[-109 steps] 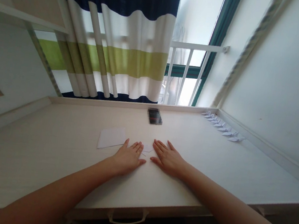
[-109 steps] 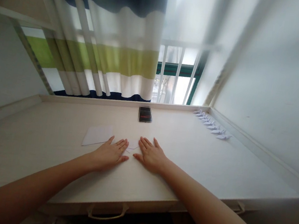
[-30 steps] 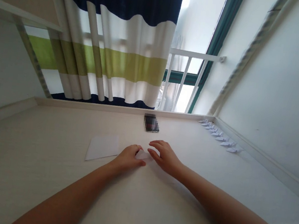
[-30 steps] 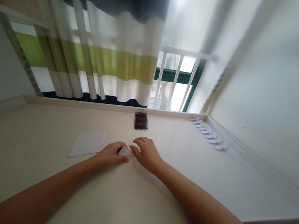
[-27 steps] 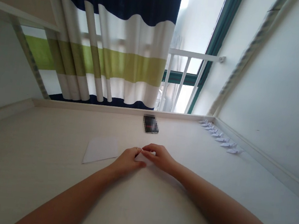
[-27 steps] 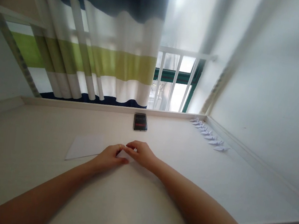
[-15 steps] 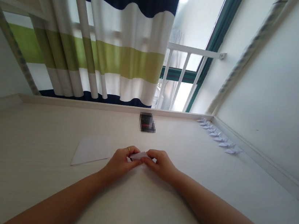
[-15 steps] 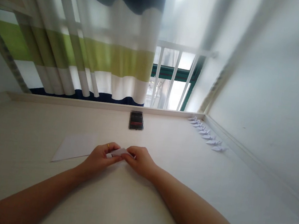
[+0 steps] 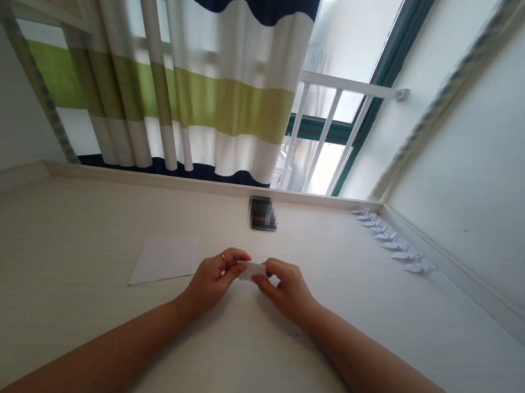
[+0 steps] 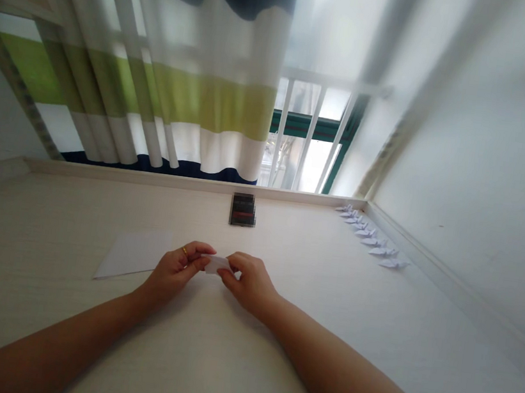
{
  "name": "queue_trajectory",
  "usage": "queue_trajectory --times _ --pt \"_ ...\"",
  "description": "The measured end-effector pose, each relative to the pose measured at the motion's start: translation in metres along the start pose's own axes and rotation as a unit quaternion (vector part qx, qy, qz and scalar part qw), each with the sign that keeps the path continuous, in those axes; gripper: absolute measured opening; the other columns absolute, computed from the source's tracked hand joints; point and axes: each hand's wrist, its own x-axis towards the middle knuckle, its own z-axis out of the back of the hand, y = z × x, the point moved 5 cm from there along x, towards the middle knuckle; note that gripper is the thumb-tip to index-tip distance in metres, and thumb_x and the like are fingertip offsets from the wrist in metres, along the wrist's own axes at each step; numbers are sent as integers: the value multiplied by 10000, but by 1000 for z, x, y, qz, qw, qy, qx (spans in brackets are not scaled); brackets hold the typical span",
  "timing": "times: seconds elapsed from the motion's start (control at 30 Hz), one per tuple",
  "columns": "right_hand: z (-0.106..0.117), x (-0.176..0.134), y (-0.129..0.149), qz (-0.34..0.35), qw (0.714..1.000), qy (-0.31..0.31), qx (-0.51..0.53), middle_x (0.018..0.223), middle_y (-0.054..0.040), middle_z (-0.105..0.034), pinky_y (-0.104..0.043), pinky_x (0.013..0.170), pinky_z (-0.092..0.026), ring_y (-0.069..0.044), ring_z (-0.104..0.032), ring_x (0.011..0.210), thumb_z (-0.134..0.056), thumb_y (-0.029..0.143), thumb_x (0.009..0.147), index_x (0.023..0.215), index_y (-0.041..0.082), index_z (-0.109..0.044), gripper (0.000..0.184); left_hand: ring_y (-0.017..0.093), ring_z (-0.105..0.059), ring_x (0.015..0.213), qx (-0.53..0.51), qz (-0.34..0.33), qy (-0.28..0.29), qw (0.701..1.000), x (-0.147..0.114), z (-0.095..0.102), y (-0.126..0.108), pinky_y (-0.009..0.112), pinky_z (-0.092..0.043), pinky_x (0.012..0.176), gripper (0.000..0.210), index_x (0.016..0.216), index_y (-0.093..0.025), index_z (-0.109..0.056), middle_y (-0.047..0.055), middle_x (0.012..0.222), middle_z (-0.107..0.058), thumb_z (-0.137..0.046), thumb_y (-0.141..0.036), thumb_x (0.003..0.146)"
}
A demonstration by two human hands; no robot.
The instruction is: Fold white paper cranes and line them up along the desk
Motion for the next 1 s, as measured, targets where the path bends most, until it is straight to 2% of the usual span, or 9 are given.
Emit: queue_trajectory --times 0.07,0.13,0.27,0.43,0.53,0.6,0.7,0.83,1.0 --pt "2 0 2 46 999 -15 -25 647 -4 -530 -220 570 -370 -108 -464 606 -480 204 770 628 168 -518 152 130 -572 724 66 -29 -12 997 -1 2 -4 232 -436 675 179 872 -172 -563 12 780 -637 -464 -297 790" --pt "5 0 3 88 994 -29 -58 729 -42 -582 -254 643 -393 -138 -497 690 -459 179 780 715 170 -569 128 137 -594 763 113 -61 0 992 -2 2 -8 238 -447 717 177 856 -185 -581 11 804 -660 -458 -300 804" --pt "9 1 1 142 980 -40 -134 793 -62 -612 -302 715 -386 -170 -493 759 -473 85 715 757 175 -595 157 141 -620 845 171 -163 24 972 -5 0 -15 253 -465 793 164 857 -198 -625 26 908 -684 -494 -277 799" --pt "8 3 2 199 961 -29 -191 795 -59 -600 -297 709 -366 -162 -460 755 -474 1 652 749 157 -600 222 136 -628 796 275 -309 13 910 -9 -4 -23 275 -496 733 156 824 -184 -634 44 874 -687 -483 -216 807" --pt "3 3 3 217 948 -17 -231 788 -59 -589 -291 684 -347 -159 -436 743 -503 22 678 723 153 -602 170 135 -618 767 341 -358 20 869 -10 -5 -29 275 -492 701 163 825 -173 -624 44 839 -682 -463 -163 809" --pt "-3 4 3 222 939 2 -262 791 -58 -586 -290 665 -334 -160 -423 737 -508 50 711 704 159 -600 143 137 -607 747 378 -380 48 843 -11 -7 -31 286 -480 703 173 799 -169 -619 40 803 -676 -449 -134 805" --pt "-11 4 3 217 929 58 -293 796 -63 -582 -292 657 -330 -165 -421 740 -500 88 750 694 159 -597 132 136 -587 725 413 -377 109 822 -10 -10 -29 294 -464 717 188 766 -158 -607 40 759 -659 -431 -99 792" --pt "-14 1 5 193 930 150 -276 825 -77 -575 -287 688 -359 -162 -454 760 -488 107 760 748 147 -614 133 146 -570 753 441 -329 194 813 -9 -12 -20 296 -450 729 176 749 -153 -594 49 798 -646 -430 -97 775" --pt "-7 -4 8 188 931 209 -232 939 -94 -578 -289 728 -400 -163 -512 796 -467 134 771 924 145 -624 220 151 -562 825 415 -258 260 833 -10 -7 -17 283 -432 779 224 832 -177 -623 34 917 -639 -446 -82 733"
